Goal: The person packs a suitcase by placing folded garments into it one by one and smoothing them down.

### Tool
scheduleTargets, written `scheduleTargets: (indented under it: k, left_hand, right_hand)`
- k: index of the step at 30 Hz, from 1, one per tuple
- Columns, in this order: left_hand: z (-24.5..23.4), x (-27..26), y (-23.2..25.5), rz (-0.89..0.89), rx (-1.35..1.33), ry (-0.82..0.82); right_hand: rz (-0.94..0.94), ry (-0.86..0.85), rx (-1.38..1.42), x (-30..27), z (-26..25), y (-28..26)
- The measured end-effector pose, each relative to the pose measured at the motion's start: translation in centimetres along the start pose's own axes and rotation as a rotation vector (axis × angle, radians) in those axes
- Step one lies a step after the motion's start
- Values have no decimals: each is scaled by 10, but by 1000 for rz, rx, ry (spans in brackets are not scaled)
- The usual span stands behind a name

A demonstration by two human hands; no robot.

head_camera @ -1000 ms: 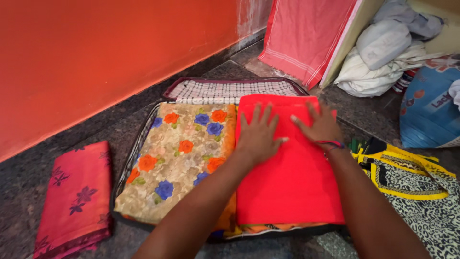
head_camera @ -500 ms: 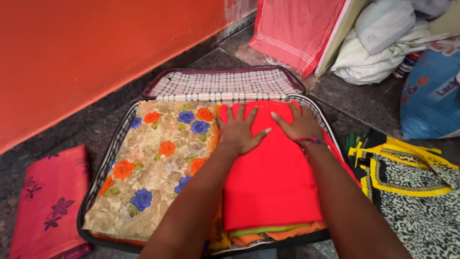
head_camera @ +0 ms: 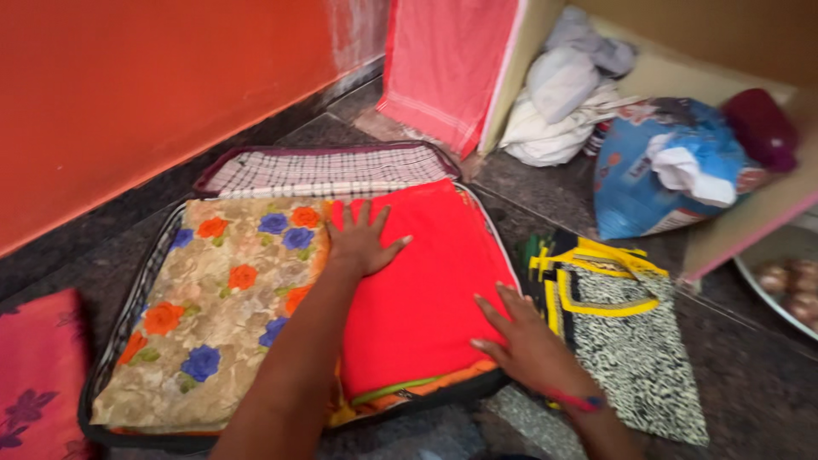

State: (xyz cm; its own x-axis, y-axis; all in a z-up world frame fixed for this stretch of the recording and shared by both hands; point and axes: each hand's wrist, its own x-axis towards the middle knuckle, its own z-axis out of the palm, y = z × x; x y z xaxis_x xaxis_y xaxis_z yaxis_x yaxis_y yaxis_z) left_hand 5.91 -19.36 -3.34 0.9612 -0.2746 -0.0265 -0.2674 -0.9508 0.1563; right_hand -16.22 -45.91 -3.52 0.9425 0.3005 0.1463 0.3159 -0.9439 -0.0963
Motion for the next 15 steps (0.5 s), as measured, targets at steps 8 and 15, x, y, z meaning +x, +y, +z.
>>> scheduleTargets:
  k: [8, 15]
  left_hand:
    - [-7, -33, -3, 8, -32, 100]
    - [-21, -113, 44, 190, 12, 58]
  right_hand:
    - [131, -126, -212, 7, 32, -9]
    - [305, -415, -162, 30, 25, -24]
